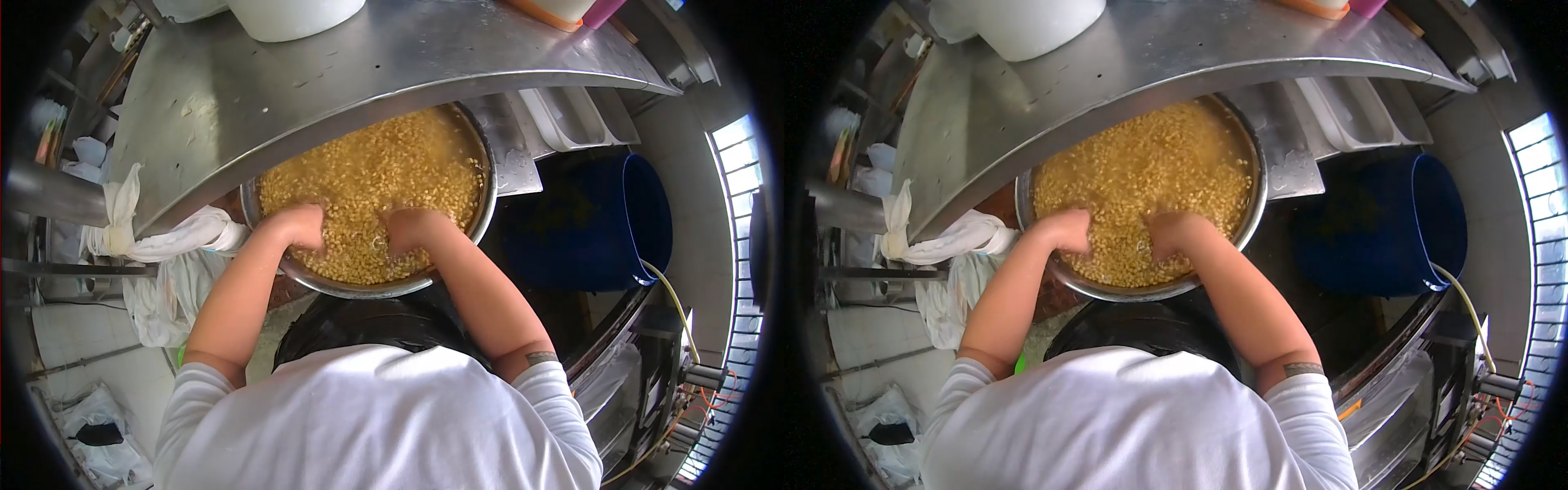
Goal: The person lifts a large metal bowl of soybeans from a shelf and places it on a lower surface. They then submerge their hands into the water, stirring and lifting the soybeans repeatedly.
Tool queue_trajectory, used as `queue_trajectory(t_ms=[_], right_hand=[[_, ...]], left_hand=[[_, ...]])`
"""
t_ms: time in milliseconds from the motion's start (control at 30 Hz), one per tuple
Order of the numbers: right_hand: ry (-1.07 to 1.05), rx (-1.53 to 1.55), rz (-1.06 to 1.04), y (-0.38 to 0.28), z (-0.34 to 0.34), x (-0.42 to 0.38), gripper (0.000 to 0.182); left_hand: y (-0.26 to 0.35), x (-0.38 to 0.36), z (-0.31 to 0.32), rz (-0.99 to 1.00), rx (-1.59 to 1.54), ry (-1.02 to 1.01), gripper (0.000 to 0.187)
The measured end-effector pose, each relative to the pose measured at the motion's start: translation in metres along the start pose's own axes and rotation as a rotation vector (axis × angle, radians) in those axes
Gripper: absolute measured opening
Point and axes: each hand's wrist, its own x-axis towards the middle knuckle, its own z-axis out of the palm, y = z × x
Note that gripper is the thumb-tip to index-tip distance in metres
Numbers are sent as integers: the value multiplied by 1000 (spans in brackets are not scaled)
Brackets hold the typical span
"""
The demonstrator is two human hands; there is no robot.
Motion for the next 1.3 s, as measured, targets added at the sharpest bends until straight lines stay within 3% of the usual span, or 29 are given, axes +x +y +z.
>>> queue_trajectory(t_ms=[100,167,200,267,400,467,567,700,767,800,867,933,1000,1033,1133,1267,1300], right_hand=[[-151,-49,82,16,0,26,73],[-258,-547,-212,69,43,97,59],[-259,-547,-212,59,34,82,59],[7,-13,-3,29,3,34,57],[92,62,-50,59,20,65,52],[-72,-78,-114,64,16,71,51],[-40,77,-150,66,11,62,54],[-15,115,6,52,6,51,61],[-46,775,34,54,7,40,69],[-46,776,34,52,8,38,69],[33,1072,29,43,8,31,72],[11,1243,-76,30,3,18,73],[165,1253,78,17,-9,2,72],[145,1311,-108,40,6,28,64],[132,1578,-273,34,7,25,57],[41,1697,-303,14,-9,-8,51],[16,1712,-316,17,-7,-5,51]], left_hand=[[-3,18,7,-45,-11,-104,51],[2,18,2,22,-80,-104,40],[2,22,3,23,-80,-105,40],[0,35,7,-25,-86,-87,34],[-7,50,12,-29,-169,-136,36],[-15,59,20,15,-372,-61,42],[-23,71,28,-17,-546,-118,47],[-26,80,34,-28,-652,-111,45],[-29,89,40,-18,-901,-171,42],[-33,92,44,-17,-901,-171,42],[-17,60,30,139,-1320,-160,37],[-23,70,35,135,-1299,-135,40],[-16,54,27,186,-1409,37,47],[-10,44,21,244,-1413,71,50],[-3,32,8,171,-1548,1,47],[3,31,14,196,-1781,-32,43],[3,28,11,170,-1717,-46,40]])
